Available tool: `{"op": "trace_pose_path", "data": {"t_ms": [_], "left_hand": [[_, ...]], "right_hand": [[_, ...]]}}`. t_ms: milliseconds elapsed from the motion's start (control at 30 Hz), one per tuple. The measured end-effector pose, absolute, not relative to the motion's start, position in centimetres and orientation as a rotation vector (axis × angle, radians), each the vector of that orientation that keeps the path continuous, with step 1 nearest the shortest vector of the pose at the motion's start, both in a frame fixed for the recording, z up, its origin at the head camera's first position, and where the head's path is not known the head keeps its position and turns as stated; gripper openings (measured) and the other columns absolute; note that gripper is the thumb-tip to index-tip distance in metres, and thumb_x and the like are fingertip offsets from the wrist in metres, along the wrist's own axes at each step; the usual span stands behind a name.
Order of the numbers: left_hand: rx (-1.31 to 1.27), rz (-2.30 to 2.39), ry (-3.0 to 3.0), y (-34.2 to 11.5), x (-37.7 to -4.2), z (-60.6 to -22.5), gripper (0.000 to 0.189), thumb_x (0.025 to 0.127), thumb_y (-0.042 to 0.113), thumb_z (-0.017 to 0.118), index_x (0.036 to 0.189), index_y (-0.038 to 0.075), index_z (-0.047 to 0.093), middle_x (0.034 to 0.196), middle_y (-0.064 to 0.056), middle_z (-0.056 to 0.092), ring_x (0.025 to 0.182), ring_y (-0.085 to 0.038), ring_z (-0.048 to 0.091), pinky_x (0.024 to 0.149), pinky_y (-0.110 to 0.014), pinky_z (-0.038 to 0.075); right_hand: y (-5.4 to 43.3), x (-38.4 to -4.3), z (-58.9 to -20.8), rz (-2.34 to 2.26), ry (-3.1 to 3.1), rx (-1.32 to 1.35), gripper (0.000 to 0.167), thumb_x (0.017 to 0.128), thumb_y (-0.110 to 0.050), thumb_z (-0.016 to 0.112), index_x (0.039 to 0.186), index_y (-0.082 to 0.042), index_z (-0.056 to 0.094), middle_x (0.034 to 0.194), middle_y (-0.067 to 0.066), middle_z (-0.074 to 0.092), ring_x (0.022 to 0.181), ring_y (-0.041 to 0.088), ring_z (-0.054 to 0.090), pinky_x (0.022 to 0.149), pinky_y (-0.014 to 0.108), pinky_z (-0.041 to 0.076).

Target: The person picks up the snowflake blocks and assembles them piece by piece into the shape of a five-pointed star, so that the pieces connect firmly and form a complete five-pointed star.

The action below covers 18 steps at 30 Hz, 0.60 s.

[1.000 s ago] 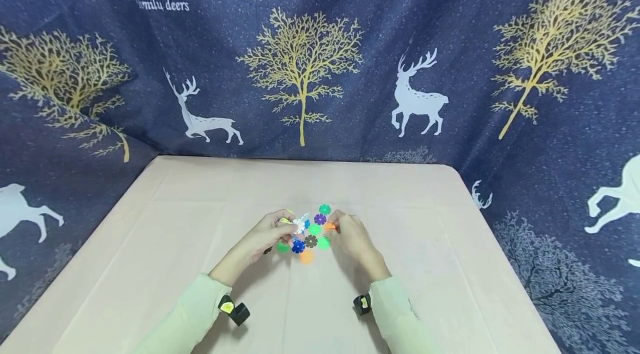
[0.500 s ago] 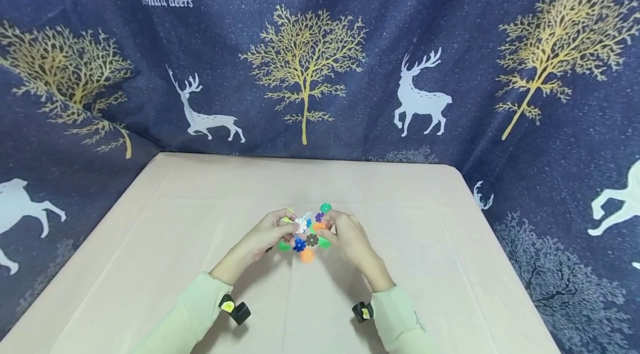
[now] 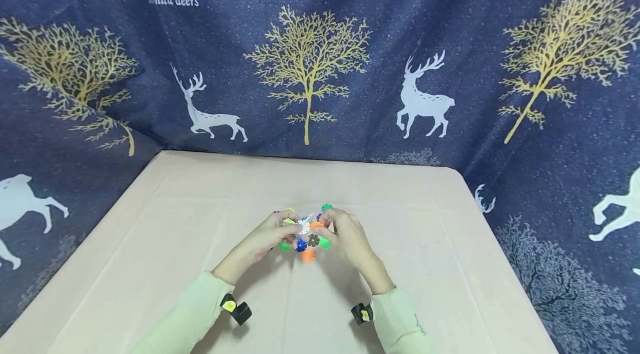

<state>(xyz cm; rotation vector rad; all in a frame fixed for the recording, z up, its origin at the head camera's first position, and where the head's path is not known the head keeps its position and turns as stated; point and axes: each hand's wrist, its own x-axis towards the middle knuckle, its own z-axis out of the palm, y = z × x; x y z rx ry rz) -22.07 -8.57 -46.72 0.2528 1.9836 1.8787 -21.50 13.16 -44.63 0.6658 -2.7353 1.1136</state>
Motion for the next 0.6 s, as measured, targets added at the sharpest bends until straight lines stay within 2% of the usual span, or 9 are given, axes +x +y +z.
{"op": "trace_pose_path", "data": {"t_ms": [200, 300, 433, 600], "left_hand": [[0.274, 1.896, 1.931, -8.51, -21.96, -46.57, 0.025, 0.098, 0.014, 0.061, 0.114, -0.004, 0.054, 0.092, -0.016, 0.075, 0.064, -0.01, 0.063, 0.069, -0.029, 0.054], [0.286, 1.9, 1.921, -8.5, -21.91, -46.6, 0.024, 0.099, 0.015, 0.06, 0.114, -0.004, 0.055, 0.093, -0.016, 0.075, 0.064, -0.009, 0.063, 0.072, -0.032, 0.056], [0.275, 1.907, 1.924, -8.46, -21.94, -46.67, 0.025, 0.1, 0.014, 0.059, 0.116, -0.005, 0.057, 0.092, -0.015, 0.075, 0.065, -0.009, 0.064, 0.078, -0.037, 0.056], [0.265, 1.921, 1.951, -8.21, -21.99, -46.68, 0.021, 0.1, 0.01, 0.058, 0.113, -0.006, 0.056, 0.089, -0.015, 0.075, 0.067, -0.01, 0.065, 0.08, -0.036, 0.057]], "right_hand": [[13.1, -21.57, -44.82, 1.097, -2.689, 0.7, 0.014, 0.085, -0.02, 0.079, 0.084, -0.018, 0.066, 0.072, -0.012, 0.057, 0.059, 0.008, 0.043, 0.051, 0.022, 0.038], [13.11, -21.55, -45.0, 1.102, -2.645, 0.729, 0.014, 0.085, -0.02, 0.079, 0.082, -0.019, 0.066, 0.07, -0.012, 0.059, 0.058, 0.006, 0.045, 0.051, 0.021, 0.041], [13.1, -21.49, -45.16, 1.121, -2.585, 0.774, 0.009, 0.088, -0.017, 0.077, 0.085, -0.018, 0.069, 0.075, -0.01, 0.067, 0.06, 0.003, 0.052, 0.054, 0.022, 0.047], [13.07, -21.45, -45.28, 1.086, -2.531, 0.823, 0.005, 0.09, -0.016, 0.075, 0.087, -0.016, 0.071, 0.077, -0.008, 0.07, 0.061, 0.002, 0.054, 0.055, 0.021, 0.05]]}}
